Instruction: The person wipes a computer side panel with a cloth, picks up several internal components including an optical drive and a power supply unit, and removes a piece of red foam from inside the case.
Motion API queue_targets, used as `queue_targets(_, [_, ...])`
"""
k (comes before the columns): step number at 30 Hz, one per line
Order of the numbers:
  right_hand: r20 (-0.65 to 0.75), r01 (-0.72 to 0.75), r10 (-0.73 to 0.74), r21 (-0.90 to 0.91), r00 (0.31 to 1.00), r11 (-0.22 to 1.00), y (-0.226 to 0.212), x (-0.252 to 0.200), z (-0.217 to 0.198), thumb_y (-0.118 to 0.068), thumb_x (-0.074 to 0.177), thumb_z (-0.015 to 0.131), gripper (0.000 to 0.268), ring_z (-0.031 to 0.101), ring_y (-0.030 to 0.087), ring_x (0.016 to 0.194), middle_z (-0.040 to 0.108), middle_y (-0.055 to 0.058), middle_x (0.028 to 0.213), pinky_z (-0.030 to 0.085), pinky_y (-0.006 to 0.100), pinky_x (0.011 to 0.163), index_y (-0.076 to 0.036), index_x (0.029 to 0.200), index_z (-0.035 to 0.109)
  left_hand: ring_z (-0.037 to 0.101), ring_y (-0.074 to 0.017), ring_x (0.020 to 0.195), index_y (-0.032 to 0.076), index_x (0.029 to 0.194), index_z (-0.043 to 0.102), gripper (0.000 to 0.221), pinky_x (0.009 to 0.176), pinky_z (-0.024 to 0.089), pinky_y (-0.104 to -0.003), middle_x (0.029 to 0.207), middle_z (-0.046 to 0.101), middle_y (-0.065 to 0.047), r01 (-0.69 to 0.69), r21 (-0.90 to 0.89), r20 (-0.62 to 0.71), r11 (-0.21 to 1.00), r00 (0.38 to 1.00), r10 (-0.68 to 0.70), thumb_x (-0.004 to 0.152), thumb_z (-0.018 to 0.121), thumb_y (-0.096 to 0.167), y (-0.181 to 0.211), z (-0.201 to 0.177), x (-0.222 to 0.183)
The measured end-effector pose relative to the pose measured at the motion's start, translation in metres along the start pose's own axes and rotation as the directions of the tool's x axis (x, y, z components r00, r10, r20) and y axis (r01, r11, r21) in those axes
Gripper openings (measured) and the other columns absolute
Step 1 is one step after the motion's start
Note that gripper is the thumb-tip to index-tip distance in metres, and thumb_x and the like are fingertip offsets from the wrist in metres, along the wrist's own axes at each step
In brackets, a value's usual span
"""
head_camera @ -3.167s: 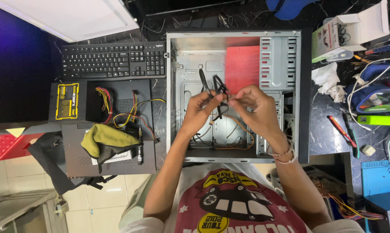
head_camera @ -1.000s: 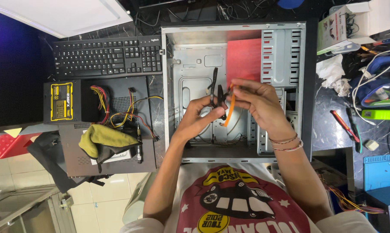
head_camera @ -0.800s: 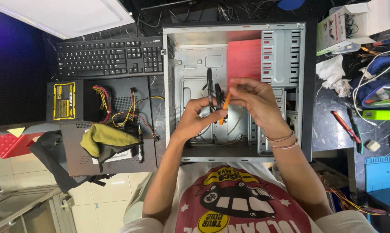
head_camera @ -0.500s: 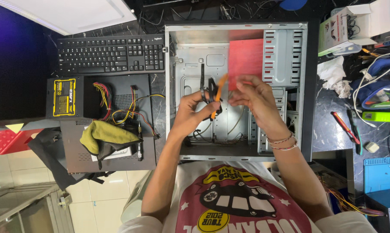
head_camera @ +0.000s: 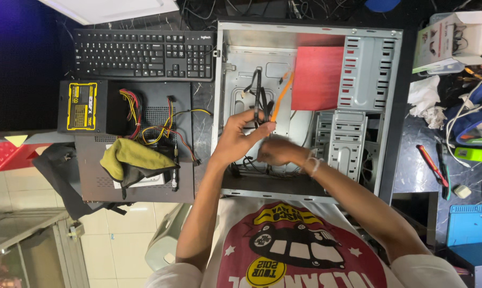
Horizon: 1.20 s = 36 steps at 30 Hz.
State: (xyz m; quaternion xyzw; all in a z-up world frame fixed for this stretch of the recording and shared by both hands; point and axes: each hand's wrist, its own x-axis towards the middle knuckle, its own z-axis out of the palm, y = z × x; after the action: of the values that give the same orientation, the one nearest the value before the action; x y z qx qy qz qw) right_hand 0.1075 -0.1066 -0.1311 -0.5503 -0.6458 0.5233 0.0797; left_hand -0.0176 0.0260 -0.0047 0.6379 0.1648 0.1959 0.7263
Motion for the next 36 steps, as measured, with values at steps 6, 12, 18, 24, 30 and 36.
queue_targets(6, [0.025, -0.176, 0.177, -0.034, 0.984, 0.984, -0.024, 0.024, 0.022, -0.019, 0.097, 0.059, 0.042, 0.072, 0.049, 0.107, 0.075, 0.029, 0.12, 0.055, 0.062, 0.093, 0.0, 0.131, 0.075, 0.063, -0.0087, 0.092, 0.008, 0.099, 0.079, 0.0, 0.096, 0.054, -0.036, 0.086, 0.077, -0.003, 0.048, -0.005, -0.014, 0.999, 0.999, -0.048, 0.1, 0.08, 0.007, -0.013, -0.005, -0.009])
queue_targets(12, [0.079, -0.177, 0.19, -0.153, 0.979, 0.972, -0.013, 0.049, 0.049, -0.019, 0.093, 0.062, 0.048, 0.066, 0.048, 0.126, 0.07, 0.031, 0.132, 0.052, 0.063, 0.105, 0.002, 0.136, 0.07, 0.066, -0.0097, 0.093, 0.007, 0.102, 0.08, 0.003, 0.095, 0.055, -0.037, 0.087, 0.078, -0.005, 0.061, 0.009, -0.002, 0.998, 0.998, -0.061, 0.099, 0.08, 0.009, -0.015, -0.008, -0.019])
queue_targets(18, [0.028, -0.399, 0.407, -0.142, 0.913, 0.906, -0.048, 0.019, 0.037, -0.011, 0.108, 0.053, 0.057, 0.051, 0.039, 0.147, 0.048, 0.034, 0.16, 0.039, 0.044, 0.124, 0.014, 0.158, 0.047, 0.065, -0.0082, 0.094, 0.009, 0.099, 0.08, 0.002, 0.095, 0.055, -0.036, 0.085, 0.077, -0.003, 0.074, -0.021, -0.002, 0.997, 0.997, -0.074, 0.1, 0.079, 0.01, -0.003, -0.008, -0.024])
queue_targets(24, [-0.3, -0.467, 0.381, -0.304, 0.874, 0.831, -0.014, 0.065, 0.085, -0.016, 0.096, 0.07, 0.074, 0.052, 0.03, 0.146, 0.05, 0.026, 0.161, 0.034, 0.043, 0.127, 0.012, 0.16, 0.044, 0.065, -0.008, 0.092, 0.008, 0.096, 0.08, 0.004, 0.093, 0.055, -0.035, 0.083, 0.077, -0.004, 0.069, -0.026, 0.0, 0.997, 0.998, -0.069, 0.1, 0.079, 0.008, -0.002, -0.009, -0.025])
queue_targets(30, [-0.217, -0.347, 0.606, 0.654, 0.765, 0.672, 0.04, 0.07, 0.052, -0.035, 0.069, 0.097, 0.094, 0.075, 0.03, 0.116, 0.076, 0.011, 0.132, 0.065, 0.042, 0.094, -0.015, 0.152, 0.056, 0.063, -0.0081, 0.078, 0.008, 0.095, 0.079, 0.006, 0.08, 0.052, -0.03, 0.074, 0.073, -0.005, 0.044, -0.073, -0.053, 0.996, 0.997, -0.048, 0.1, 0.078, 0.005, -0.002, -0.006, -0.028])
queue_targets(36, [-0.284, -0.369, 0.495, 0.397, 0.821, 0.84, 0.033, 0.05, 0.029, -0.048, 0.085, 0.073, 0.051, 0.079, 0.035, 0.098, 0.081, 0.015, 0.109, 0.064, 0.048, 0.079, -0.014, 0.123, 0.076, 0.059, -0.0053, 0.082, 0.008, 0.1, 0.08, 0.002, 0.082, 0.051, -0.025, 0.081, 0.076, -0.002, -0.018, -0.031, -0.089, 0.999, 0.996, 0.016, 0.1, 0.079, 0.007, 0.018, -0.006, -0.017])
